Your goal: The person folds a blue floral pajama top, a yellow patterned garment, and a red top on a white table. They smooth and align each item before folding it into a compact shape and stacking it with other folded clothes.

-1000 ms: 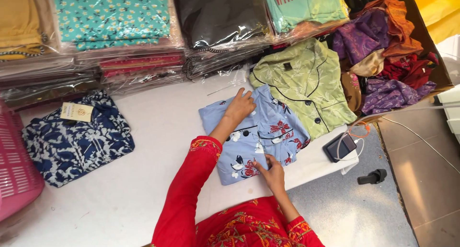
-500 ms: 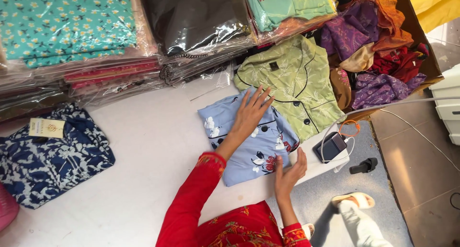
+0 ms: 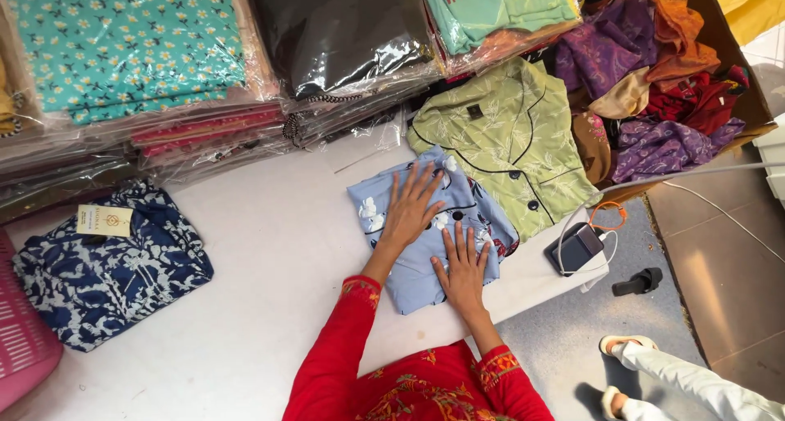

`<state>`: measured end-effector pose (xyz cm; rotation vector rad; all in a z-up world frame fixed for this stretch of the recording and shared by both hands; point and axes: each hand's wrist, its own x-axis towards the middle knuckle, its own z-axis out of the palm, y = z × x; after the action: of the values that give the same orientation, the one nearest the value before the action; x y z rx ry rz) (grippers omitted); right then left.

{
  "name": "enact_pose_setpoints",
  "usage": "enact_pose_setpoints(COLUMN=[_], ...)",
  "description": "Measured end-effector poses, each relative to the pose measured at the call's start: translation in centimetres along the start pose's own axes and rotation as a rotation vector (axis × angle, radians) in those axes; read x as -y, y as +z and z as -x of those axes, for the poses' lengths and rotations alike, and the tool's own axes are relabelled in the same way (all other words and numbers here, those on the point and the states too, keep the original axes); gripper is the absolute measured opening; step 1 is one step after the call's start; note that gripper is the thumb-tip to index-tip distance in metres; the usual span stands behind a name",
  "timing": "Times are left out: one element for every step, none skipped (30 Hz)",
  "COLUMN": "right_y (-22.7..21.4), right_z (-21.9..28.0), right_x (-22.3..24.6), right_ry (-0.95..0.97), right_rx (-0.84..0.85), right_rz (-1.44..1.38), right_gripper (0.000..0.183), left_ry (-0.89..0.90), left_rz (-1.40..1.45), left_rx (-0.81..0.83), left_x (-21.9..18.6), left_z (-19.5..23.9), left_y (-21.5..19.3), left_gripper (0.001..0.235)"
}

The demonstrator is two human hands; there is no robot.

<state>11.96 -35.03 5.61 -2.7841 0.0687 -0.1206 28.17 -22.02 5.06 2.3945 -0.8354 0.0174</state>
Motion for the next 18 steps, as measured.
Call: enact_pose_setpoints(right_y=[-0.6,-1.3,-1.9,-2.7,-3.4,-4.2,-4.4,-4.5,-4.7,-4.9,-5.1,-5.3,-4.7,-4.1,-3.4,-3.0,-2.6,-2.2], right_z=[0.4,1.2,1.9,2.7,3.4,4.3,4.8,5.1,5.4,5.2,5.1,5.0,4.8,4.8,4.7,3.7,2.7,2.0], right_x=[-0.1,-0.2,-0.4,-0.5,-0.7,-0.9,-1.2,-1.5,-1.9,-1.3,-0.8,-0.2,-0.3,-0.3,-0.2,0.3,0.8,1.3], right_ry=[-0.004,-0.042,-0.081,-0.082,-0.113,-0.139,-0.135,-0.115,-0.096,-0.099,-0.001,0.1,0.098,0.199,0.299,0.296,0.293,0.292], right_rx=[-0.01,-0.016,-0.021,-0.023,-0.037,-0.05,-0.051,-0.047,-0.043,-0.045,-0.011,0.022,0.02,0.02,0.022,0.019,-0.027,-0.07], right_rz=[0.0,-0.051,-0.102,-0.102,-0.158,-0.213,-0.211,-0.229,-0.247,-0.245,-0.239,-0.236,-0.236,-0.334,-0.432,-0.437,-0.618,-0.799], right_gripper=[0.066,0.06,0.055,0.055,0.05,0.045,0.045,0.042,0.04,0.04,0.036,0.032,0.032,0.032,0.032,0.032,0.037,0.042], left_ry=[0.006,-0.204,-0.414,-0.413,-0.645,-0.871,-0.869,-1.018,-1.158,-1.156,-1.1,-1.039,-1.037,-0.888,-0.738,-0.736,-0.649,-0.565], left_rz=[-0.006,-0.044,-0.08,-0.081,0.211,0.516,0.519,0.624,0.725,0.727,0.587,0.444,0.444,0.351,0.26,0.254,0.311,0.366], left_rx=[-0.007,-0.236,-0.465,-0.467,-0.627,-0.772,-0.767,-0.598,-0.418,-0.421,-0.295,-0.169,-0.171,-0.22,-0.265,-0.269,-0.323,-0.372], left_x=[0.3,0.5,0.7,2.0,3.2,4.4,3.7,3.1,2.4,3.0,3.4,4.0,5.0,6.0,7.1,5.8,4.5,3.0], left_z=[0.8,2.0,3.1,4.3,5.4,6.6,6.8,6.8,6.9,7.0,7.1,7.3,7.7,8.3,8.8,8.4,8.0,7.9], left_y=[-0.9,-1.8,-2.6,-2.0,-1.4,-0.7,-1.8,-2.9,-4.0,-3.1,-2.2,-1.3,0.5,2.2,3.9,2.1,0.2,-1.5], left_gripper=[0.065,0.06,0.056,0.056,0.069,0.083,0.083,0.094,0.106,0.106,0.091,0.078,0.078,0.071,0.065,0.065,0.056,0.046])
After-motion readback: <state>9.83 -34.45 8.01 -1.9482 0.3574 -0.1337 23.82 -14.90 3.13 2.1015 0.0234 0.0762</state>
